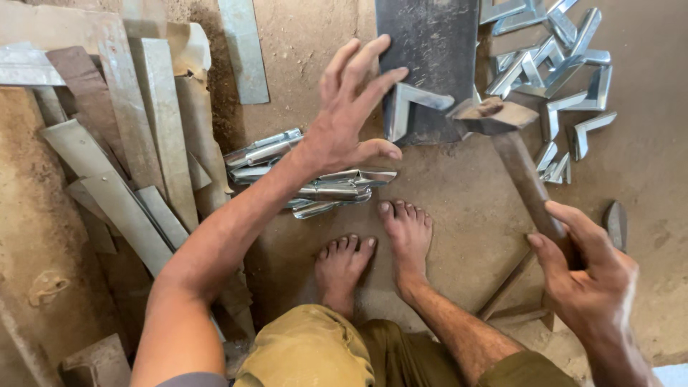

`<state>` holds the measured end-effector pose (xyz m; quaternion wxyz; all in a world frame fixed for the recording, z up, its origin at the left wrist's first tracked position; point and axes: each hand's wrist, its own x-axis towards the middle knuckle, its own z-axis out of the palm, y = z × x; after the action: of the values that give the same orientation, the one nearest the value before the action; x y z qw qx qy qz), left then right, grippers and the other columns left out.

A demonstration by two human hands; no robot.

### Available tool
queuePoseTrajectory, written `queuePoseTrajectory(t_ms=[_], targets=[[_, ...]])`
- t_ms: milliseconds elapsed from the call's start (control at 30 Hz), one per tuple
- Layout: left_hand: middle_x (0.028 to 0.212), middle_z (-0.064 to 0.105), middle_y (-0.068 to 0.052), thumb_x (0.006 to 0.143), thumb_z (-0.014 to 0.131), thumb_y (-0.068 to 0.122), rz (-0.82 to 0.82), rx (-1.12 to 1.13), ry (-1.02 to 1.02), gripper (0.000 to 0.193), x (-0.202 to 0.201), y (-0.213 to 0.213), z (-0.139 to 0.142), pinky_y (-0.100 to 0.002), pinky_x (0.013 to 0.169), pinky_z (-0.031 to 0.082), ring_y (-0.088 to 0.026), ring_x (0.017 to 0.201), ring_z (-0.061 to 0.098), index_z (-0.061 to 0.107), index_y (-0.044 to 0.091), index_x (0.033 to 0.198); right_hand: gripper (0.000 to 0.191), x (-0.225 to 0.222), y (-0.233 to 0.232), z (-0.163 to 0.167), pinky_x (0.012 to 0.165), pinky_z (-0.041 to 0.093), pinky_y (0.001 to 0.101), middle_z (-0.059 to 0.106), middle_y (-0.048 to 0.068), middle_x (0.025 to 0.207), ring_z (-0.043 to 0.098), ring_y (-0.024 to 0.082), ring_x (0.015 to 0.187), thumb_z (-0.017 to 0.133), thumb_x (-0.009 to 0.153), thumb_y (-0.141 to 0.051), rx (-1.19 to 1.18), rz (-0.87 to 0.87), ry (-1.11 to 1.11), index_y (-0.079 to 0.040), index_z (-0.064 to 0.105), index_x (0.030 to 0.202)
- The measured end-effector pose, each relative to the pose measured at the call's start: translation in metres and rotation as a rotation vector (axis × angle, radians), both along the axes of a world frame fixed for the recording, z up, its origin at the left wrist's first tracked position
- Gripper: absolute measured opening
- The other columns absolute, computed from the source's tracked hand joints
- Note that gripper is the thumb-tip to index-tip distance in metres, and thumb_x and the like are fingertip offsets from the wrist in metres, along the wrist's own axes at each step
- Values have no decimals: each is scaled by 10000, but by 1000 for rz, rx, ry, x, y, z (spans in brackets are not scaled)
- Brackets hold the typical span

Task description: The person sits on the floor and repeatedly bends small metal pieces into L-shaped brackets using a hammer and a metal plate. They pick up each piece, position it on the plate, strike it with the hammer, and then place the finished bracket aside.

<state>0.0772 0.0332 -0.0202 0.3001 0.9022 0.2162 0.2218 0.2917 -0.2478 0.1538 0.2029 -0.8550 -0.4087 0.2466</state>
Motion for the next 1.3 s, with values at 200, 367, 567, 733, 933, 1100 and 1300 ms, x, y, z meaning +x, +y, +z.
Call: queuePoseTrajectory(t_ms=[200, 367, 567, 733, 933, 1100, 1300], targets=[[1585, 503, -47, 764, 885, 486, -273, -606, -236, 1266, 19, 6, 10, -541, 1327, 211, -336, 1461, 421, 60, 121, 1654, 379, -1, 10, -12, 697, 538, 219, 729, 98, 1033, 665, 78, 811, 797, 1059, -55, 158, 172, -64, -88, 606, 1384], [1490, 533, -115, 675, 1052, 447, -224, -659, -175, 1423, 24, 12, 16, -483, 1283, 326, -303, 1387, 491, 101, 159, 1694, 436, -3, 48, -35, 650, 575, 279, 727, 146, 1010, 703, 181, 793, 786, 986, -16, 196, 312, -88, -44, 616, 1387], [1430, 550, -100, 631, 1046, 543, -255, -580, -180, 1471, 26, 21, 26, -485, 1251, 329, -286, 1316, 516, 72, 164, 1665, 423, -4, 51, -44, 689, 590, 306, 726, 169, 1075, 733, 210, 847, 779, 1023, -25, 192, 301, -127, -74, 607, 1406], [1565, 504, -117, 627, 959, 705, -270, -501, -212, 1514, 26, 26, 36, -473, 1235, 314, -281, 1300, 503, 14, 173, 1683, 457, 5, 29, -63, 670, 601, 279, 732, 155, 1052, 732, 200, 850, 768, 1030, -11, 234, 330, -95, -51, 589, 1449], [1510, 643, 46, 594, 952, 666, -343, -532, -212, 1548, 34, 29, 40, -507, 1334, 254, -266, 1403, 494, -54, 165, 1659, 422, -2, -2, -99, 593, 560, 300, 712, 166, 991, 689, 196, 773, 773, 959, 20, 471, 400, -26, -47, 575, 1325], [1447, 671, 55, 632, 1065, 431, -365, -486, -195, 1500, 35, 32, 46, -516, 1324, 206, -292, 1526, 446, -9, 152, 1639, 448, 9, -7, -101, 651, 562, 333, 692, 171, 1041, 708, 252, 827, 776, 1057, 52, 420, 356, -115, -115, 564, 1416], [1458, 657, 37, 593, 1032, 402, -396, -540, -164, 1449, 36, 32, 37, -533, 1315, 206, -318, 1492, 427, 101, 142, 1672, 487, 33, -9, -104, 614, 522, 378, 692, 177, 969, 679, 282, 773, 810, 939, 79, 433, 442, -275, -89, 591, 1340]])
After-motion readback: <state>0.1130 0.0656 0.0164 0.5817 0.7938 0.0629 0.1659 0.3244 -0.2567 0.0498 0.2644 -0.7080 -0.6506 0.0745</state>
